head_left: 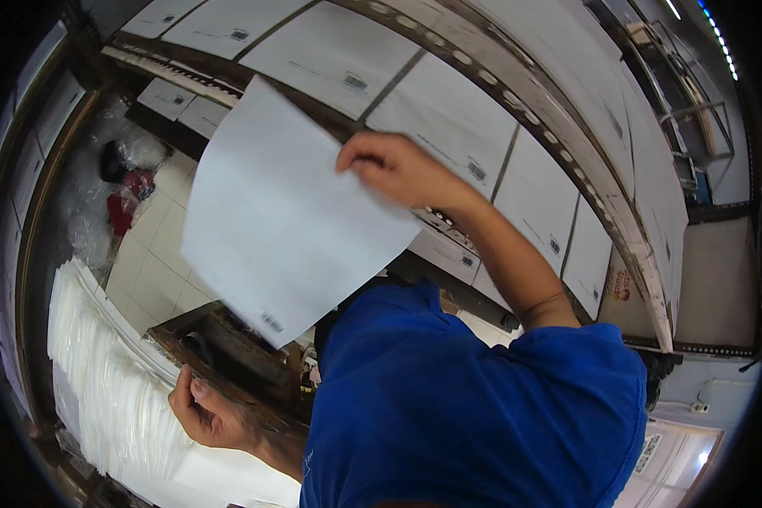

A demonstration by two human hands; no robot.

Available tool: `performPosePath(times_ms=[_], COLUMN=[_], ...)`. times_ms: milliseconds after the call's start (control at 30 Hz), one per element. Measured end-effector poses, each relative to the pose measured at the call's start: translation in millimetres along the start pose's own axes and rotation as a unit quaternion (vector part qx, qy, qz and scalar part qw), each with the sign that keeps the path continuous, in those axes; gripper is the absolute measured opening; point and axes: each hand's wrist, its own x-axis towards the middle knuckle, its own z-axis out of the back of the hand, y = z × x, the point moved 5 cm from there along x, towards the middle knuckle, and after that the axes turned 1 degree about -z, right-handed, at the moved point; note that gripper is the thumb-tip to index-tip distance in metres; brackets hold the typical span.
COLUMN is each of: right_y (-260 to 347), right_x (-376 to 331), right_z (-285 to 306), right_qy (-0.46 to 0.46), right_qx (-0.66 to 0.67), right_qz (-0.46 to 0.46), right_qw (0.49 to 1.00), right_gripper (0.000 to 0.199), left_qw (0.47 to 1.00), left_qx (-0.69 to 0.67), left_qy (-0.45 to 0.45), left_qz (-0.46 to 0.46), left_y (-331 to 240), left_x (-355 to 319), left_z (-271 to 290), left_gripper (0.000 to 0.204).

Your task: The person repeatedly picks up white sheets from a table and places them onto a metal shelving unit. The person moves back and forth between the table and the shelf, handling the sheets one at a time.

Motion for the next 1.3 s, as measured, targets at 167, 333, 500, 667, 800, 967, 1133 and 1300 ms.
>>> performPosePath(times_ms=[167, 333, 500, 667, 800, 967, 1133, 1300], right_y=[-91.9, -206.4, -311.1, -357.0, -369.3, -368.8, -373.6, -338.0], right_x=[-28.8, -57.9, -81.3, -71.3, -68.1, -65.1, -64.4, -42.8], right_z=[126.2, 266.1, 319.4, 343.4, 370.4, 387.6, 394.9, 357.1], right_qy=[-0.063, -0.184, -0.168, -0.160, -0.189, -0.213, -0.207, -0.151], right_qx=[-0.126, -0.297, -0.408, -0.466, -0.486, -0.497, -0.515, -0.483], right_qz=[-0.123, -0.149, -0.239, -0.275, -0.286, -0.277, -0.264, -0.228], right_qw=[0.982, 0.925, 0.865, 0.826, 0.804, 0.794, 0.789, 0.832], right_gripper=[0.014, 0.013, 0.013, 0.014, 0.015, 0.014, 0.012, 0.012], left_qw=[0.999, 0.991, 0.969, 0.957, 0.951, 0.943, 0.937, 0.935], left_qx=[-0.013, 0.049, 0.091, 0.105, 0.115, 0.097, 0.106, 0.114], left_qy=[0.045, 0.122, 0.221, 0.250, 0.266, 0.281, 0.301, 0.303], left_qz=[0.018, 0.040, 0.055, 0.108, 0.106, 0.152, 0.142, 0.146], left_y=[-1.4, 16.6, 21.7, 35.2, 38.4, 42.6, 39.9, 40.6], left_x=[-10.8, -38.6, -71.0, -106.9, -124.7, -140.3, -140.5, -143.6], left_z=[-30.4, -58.8, -97.2, -112.8, -125.6, -136.9, -142.0, -144.9], left_gripper=[0.021, 0.020, 0.020, 0.020, 0.018, 0.017, 0.018, 0.018])
